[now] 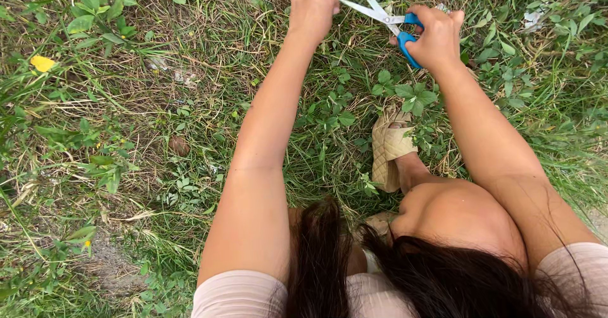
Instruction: The person cuts small plants and stems from the ground using a pair of scissors. They hold the stems with one hand while cutting with the other.
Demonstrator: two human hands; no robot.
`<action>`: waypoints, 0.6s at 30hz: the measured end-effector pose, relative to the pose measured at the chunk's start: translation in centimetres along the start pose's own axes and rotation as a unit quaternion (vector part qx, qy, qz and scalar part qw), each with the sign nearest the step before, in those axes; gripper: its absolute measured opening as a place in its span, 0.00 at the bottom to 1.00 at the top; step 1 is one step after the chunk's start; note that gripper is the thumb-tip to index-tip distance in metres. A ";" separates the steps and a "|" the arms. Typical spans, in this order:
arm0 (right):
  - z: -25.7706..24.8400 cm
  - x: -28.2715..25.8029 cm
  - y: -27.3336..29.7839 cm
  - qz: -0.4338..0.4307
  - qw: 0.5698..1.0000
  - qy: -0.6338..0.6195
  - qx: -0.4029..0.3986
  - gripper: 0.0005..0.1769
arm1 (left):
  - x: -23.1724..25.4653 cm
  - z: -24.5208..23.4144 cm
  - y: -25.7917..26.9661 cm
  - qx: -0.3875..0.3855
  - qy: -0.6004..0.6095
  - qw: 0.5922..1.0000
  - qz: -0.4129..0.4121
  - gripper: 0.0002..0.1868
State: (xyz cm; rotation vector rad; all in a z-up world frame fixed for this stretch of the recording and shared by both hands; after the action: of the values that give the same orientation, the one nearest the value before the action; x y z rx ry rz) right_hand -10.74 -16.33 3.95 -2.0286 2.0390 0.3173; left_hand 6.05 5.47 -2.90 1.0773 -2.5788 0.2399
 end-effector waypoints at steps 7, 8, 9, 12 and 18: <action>0.7 0.9 0.8 -0.072 0.992 0.101 -0.002 0.18 | 0.0 -0.3 2.5 -0.205 -0.023 0.978 -0.021 0.21; 0.7 1.2 0.9 -0.074 0.992 0.098 -0.006 0.19 | 0.4 -0.4 3.1 -0.245 -0.007 0.969 -0.015 0.25; 0.5 1.6 1.1 -0.074 0.993 0.095 -0.011 0.21 | 0.7 -0.7 3.5 -0.251 0.022 0.968 -0.018 0.21; 0.3 2.4 1.5 -0.067 0.994 0.089 -0.019 0.24 | 0.9 -1.2 4.0 -0.247 0.073 0.966 -0.021 0.14; -0.1 3.9 1.9 -0.016 1.000 0.012 -0.018 0.29 | -1.1 -2.2 3.8 -0.111 0.104 0.988 -0.032 0.10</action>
State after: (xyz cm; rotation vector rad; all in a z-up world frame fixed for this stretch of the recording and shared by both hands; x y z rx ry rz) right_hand -12.63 -20.06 2.72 -2.0948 2.0259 0.3263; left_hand 4.62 9.46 -1.37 0.9938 -2.3188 0.0432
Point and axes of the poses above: each hand's wrist, its own y-axis away from the middle knuckle, its own z-axis out of the palm, x = y × z, the point moved 5 cm from there along -y, towards the middle knuckle, and after that the axes turned 11 degrees about -x, right-handed, at the moved point
